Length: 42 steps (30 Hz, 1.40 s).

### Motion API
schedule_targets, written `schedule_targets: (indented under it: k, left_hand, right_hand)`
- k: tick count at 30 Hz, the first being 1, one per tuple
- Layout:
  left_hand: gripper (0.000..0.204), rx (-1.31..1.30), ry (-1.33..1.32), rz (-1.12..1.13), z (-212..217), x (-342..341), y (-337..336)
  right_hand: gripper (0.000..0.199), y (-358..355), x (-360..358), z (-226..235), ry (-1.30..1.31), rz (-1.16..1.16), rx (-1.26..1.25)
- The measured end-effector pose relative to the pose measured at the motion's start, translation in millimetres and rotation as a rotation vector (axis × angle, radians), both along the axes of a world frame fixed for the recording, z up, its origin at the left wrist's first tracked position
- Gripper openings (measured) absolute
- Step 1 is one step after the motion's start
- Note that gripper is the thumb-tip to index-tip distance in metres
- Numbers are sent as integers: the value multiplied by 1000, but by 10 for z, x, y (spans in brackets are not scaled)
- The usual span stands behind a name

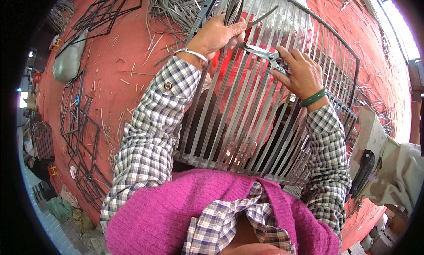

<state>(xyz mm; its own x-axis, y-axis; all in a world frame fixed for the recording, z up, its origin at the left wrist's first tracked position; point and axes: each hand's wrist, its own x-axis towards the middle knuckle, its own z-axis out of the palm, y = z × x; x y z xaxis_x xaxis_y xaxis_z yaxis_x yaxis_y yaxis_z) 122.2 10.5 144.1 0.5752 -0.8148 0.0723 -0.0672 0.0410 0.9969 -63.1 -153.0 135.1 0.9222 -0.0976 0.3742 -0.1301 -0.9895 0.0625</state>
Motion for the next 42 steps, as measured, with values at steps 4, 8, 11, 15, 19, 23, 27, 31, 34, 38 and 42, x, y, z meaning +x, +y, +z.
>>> schedule_targets:
  k: [4,8,11,15,19,23,27,31,34,38,42]
  left_hand:
    - [28,-47,70,-53,1,-51,73]
    - [28,-85,88,-23,-11,-63,107]
    - [26,-124,168,-28,-49,-120,119]
    - [21,-169,242,-10,-86,-188,128]
    - [19,-168,266,-33,-87,-198,137]
    - [18,-188,281,-28,-72,-218,119]
    - [23,-246,293,30,-1,-179,177]
    - [31,-244,165,223,160,68,367]
    - [39,240,-250,263,251,308,416]
    - [39,749,-764,29,352,602,166]
    - [44,868,-1046,-45,367,653,-127]
  right_hand:
    - [55,7,98,-13,-12,55,-68]
    - [54,-33,53,8,13,-1,-40]
    - [51,-74,53,-10,-8,36,-36]
    - [50,-110,119,-40,-10,59,-34]
    - [51,-142,192,-49,5,99,10]
    - [52,-198,240,-68,-32,144,-79]
    - [49,-245,241,-93,46,145,-37]
    - [48,-224,218,-66,29,101,133]
    - [47,-159,248,-6,9,129,174]
    - [49,-54,363,78,70,100,120]
    - [50,36,441,131,81,92,43]
